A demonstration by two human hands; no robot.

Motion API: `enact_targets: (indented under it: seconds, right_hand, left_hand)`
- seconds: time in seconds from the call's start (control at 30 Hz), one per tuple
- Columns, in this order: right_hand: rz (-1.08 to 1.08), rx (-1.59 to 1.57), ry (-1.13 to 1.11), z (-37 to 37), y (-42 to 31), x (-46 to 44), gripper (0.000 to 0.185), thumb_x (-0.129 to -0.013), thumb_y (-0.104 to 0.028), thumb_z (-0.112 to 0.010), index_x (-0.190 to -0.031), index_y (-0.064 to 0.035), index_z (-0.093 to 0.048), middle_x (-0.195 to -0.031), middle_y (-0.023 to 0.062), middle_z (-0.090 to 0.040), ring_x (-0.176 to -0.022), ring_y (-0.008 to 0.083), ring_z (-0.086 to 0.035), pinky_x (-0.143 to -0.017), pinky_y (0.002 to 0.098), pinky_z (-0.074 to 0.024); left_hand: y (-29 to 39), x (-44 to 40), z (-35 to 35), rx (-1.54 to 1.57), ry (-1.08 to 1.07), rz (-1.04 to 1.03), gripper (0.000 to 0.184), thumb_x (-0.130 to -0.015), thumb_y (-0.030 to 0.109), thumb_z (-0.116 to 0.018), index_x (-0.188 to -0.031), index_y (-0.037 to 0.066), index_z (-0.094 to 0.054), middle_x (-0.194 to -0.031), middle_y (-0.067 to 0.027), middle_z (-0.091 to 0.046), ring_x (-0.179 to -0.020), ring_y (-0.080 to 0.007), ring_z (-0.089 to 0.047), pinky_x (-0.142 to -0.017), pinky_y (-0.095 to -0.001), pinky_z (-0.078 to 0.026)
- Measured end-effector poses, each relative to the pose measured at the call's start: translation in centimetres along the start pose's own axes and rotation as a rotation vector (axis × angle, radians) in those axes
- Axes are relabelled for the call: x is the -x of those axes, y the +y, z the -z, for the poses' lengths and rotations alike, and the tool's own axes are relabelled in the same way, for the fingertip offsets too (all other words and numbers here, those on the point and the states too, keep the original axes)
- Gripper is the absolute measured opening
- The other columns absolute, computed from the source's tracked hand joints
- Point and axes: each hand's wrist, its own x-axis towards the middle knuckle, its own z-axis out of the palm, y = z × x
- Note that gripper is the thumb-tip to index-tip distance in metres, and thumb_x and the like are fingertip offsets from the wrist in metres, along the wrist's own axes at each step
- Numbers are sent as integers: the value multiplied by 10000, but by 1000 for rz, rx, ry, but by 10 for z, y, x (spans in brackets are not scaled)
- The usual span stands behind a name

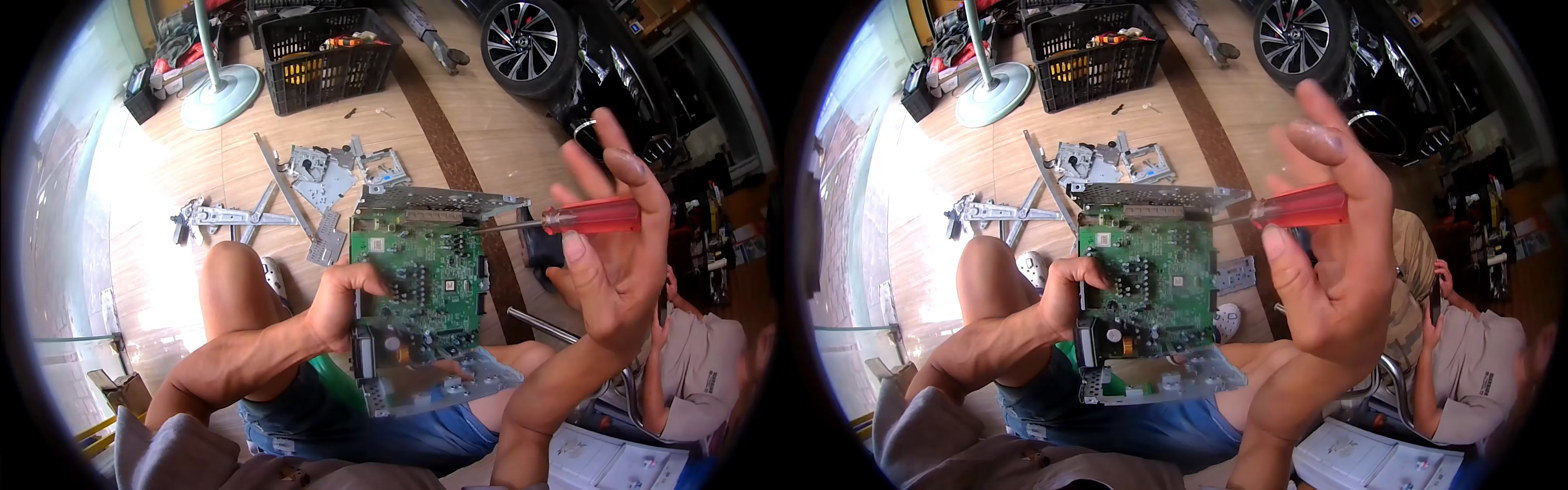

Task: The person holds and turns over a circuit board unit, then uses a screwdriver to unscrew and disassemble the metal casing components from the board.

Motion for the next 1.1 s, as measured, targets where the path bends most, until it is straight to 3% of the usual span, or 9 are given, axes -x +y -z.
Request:
enact_targets:
  seconds: [0.17, 0.27, 0.37, 0.5, 0.57, 0.77, 0.97, 1.03, 1.1]
  right_hand:
    - [-221, 204, -31, 7, -6, 1, 534, -893, 56, -619, -1388, 28, -422, -1183, 176, -632, -1073, 226, -650, -912, 310, -518]
    - [-204, 280, 58, 5, -2, -1, 528, -875, 50, -668, -1361, 23, -464, -1117, 154, -654, -988, 209, -674, -846, 286, -536]
    - [-56, 27, 88, 4, 10, 2, 539, -867, 5, -717, -1352, 11, -483, -1054, 140, -674, -911, 184, -684, -801, 270, -544]
    - [-130, -23, -5, 9, 5, 8, 556, -876, -60, -734, -1361, 12, -472, -1124, 154, -658, -970, 201, -675, -840, 291, -534]
    - [-229, 205, 7, 8, -6, 1, 536, -895, -33, -681, -1373, 30, -445, -1174, 170, -639, -1048, 227, -656, -901, 313, -513]
    - [29, -39, 50, 5, 13, 0, 513, -921, -19, -620, -1389, 27, -415, -1205, 199, -625, -1084, 230, -648, -933, 323, -512]
    - [-338, 107, 3, 13, -8, 1, 477, -923, 18, -591, -1369, 33, -423, -1171, 185, -632, -1068, 232, -654, -926, 316, -507]
    - [-317, 189, 45, 12, -6, -2, 464, -918, 40, -591, -1355, 36, -435, -1148, 178, -637, -1051, 220, -655, -901, 298, -511]
    - [-95, 221, 55, 13, 10, 0, 458, -920, 32, -600, -1351, 23, -446, -1144, 184, -640, -1042, 210, -654, -869, 288, -523]
  left_hand:
    - [0, 0, -4, 45, -28, -31, 579, -728, 61, -498, -1286, -91, -521, -1115, -220, -668, -914, -291, -704, -795, -393, -609]
    - [0, 0, -4, 27, -17, -56, 581, -725, 60, -498, -1286, -87, -523, -1117, -218, -668, -917, -293, -702, -793, -396, -608]
    - [-1, -2, -2, 59, -10, -33, 573, -719, 52, -499, -1275, -83, -531, -1110, -212, -670, -914, -289, -701, -791, -397, -609]
    - [-2, -1, 1, 70, -15, -36, 544, -708, 34, -502, -1237, -85, -549, -1089, -201, -674, -906, -280, -699, -790, -401, -610]
    - [-2, 0, -1, 77, 18, -40, 532, -703, 30, -504, -1219, -86, -557, -1073, -196, -676, -893, -278, -700, -785, -405, -612]
    - [-1, 0, -1, 57, 30, -51, 515, -698, 29, -505, -1195, -89, -569, -1045, -195, -680, -859, -277, -702, -779, -409, -614]
    - [-2, -2, 5, -40, -12, -56, 605, -692, 108, -491, -1259, -92, -554, -1143, -230, -667, -995, -327, -691, -907, -461, -571]
    - [-2, -2, 6, -54, -7, -54, 604, -692, 110, -491, -1256, -94, -556, -1141, -230, -667, -994, -326, -690, -905, -459, -571]
    - [0, -1, 6, -83, 5, -45, 602, -693, 114, -490, -1252, -96, -557, -1138, -229, -667, -989, -325, -691, -901, -453, -573]
